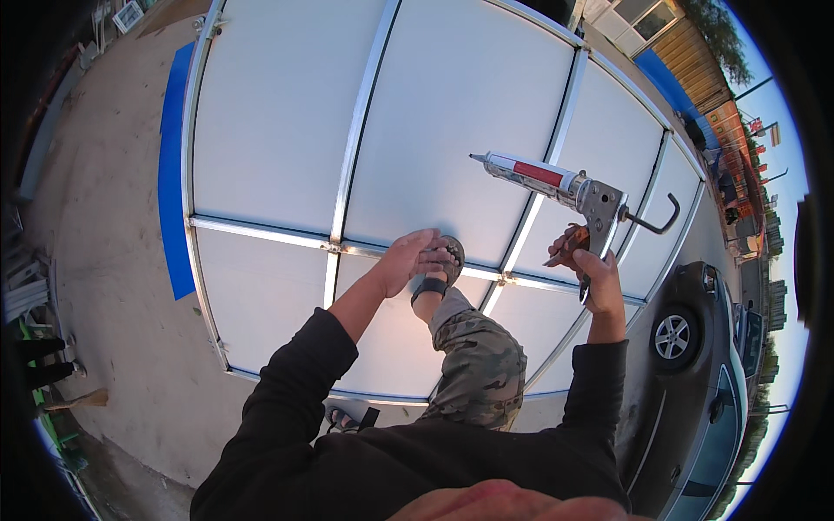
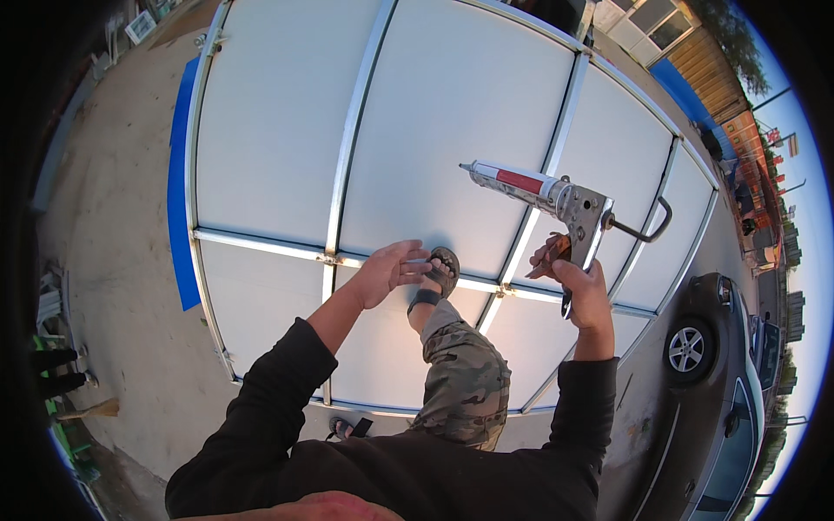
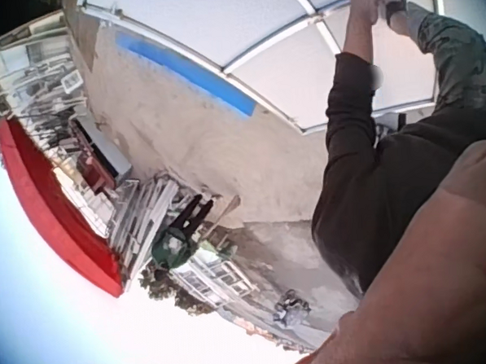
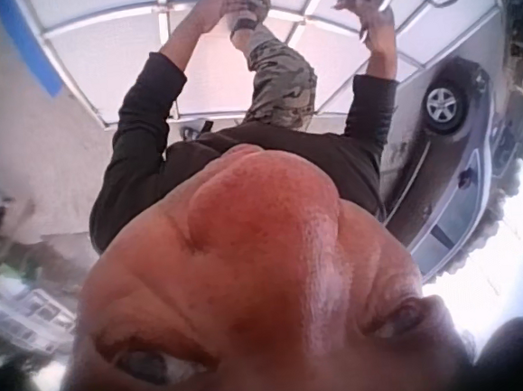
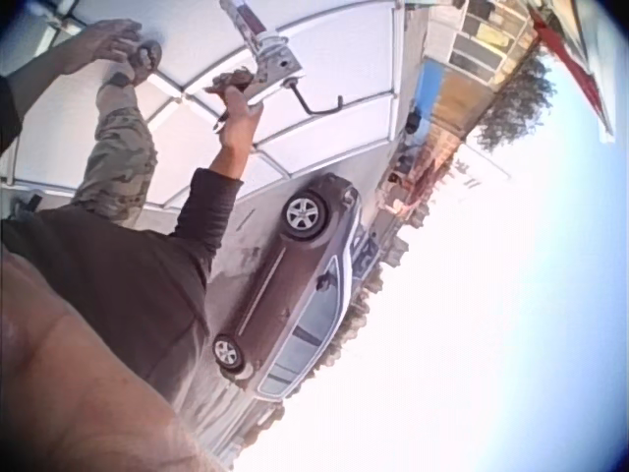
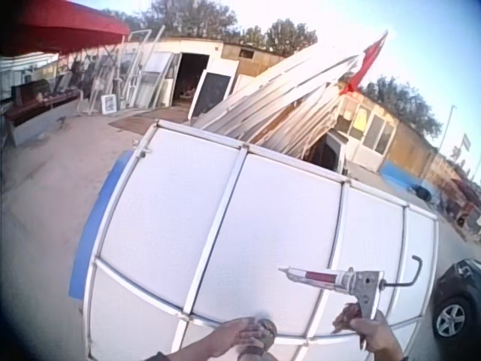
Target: The person applies sealant along the seams of a large white panel structure using a caulking gun. They move along the frame, dispensing sealant into the joints between panels. The person then walks to a blue workbench and places the caulking gun on the surface.
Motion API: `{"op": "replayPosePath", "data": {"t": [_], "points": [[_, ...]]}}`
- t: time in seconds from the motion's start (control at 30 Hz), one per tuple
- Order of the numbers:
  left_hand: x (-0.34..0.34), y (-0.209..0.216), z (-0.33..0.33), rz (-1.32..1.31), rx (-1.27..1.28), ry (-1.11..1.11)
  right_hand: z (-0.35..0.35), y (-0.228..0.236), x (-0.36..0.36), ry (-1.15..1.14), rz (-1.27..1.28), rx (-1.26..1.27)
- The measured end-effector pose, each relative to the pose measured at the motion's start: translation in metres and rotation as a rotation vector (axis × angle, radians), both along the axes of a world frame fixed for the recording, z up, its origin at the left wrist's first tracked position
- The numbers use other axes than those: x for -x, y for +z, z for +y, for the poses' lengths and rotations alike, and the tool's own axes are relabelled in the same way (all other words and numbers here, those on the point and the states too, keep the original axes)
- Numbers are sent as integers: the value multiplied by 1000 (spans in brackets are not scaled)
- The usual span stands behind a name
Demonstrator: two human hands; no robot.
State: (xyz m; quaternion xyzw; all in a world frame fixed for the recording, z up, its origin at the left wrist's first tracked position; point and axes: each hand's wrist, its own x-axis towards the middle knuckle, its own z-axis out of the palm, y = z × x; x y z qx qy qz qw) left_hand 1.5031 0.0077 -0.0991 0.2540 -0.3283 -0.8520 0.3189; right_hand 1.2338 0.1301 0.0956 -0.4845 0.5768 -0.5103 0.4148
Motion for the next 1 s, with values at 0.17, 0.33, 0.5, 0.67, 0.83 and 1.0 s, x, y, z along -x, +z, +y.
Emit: {"op": "replayPosePath", "data": {"t": [0.17, 0.33, 0.5, 0.67, 0.83, 1.0], "points": [[48, 102, -96, 376, -175, 324, 27, -62, -50, 79, -15, 178], [41, 110, -127, 576, -244, 325, 15, -98, -50, 173, -45, 198], [35, 98, -137, 489, -102, 378, -1, -105, -39, 231, -276, 204], [46, 109, -149, 377, -223, 506, -15, -111, -31, 250, -549, 198], [60, 125, -143, 356, -83, 541, -25, -106, -33, 286, -844, 188], [58, 167, -153, 337, 60, 492, -36, -82, -46, 328, -942, 269]]}}
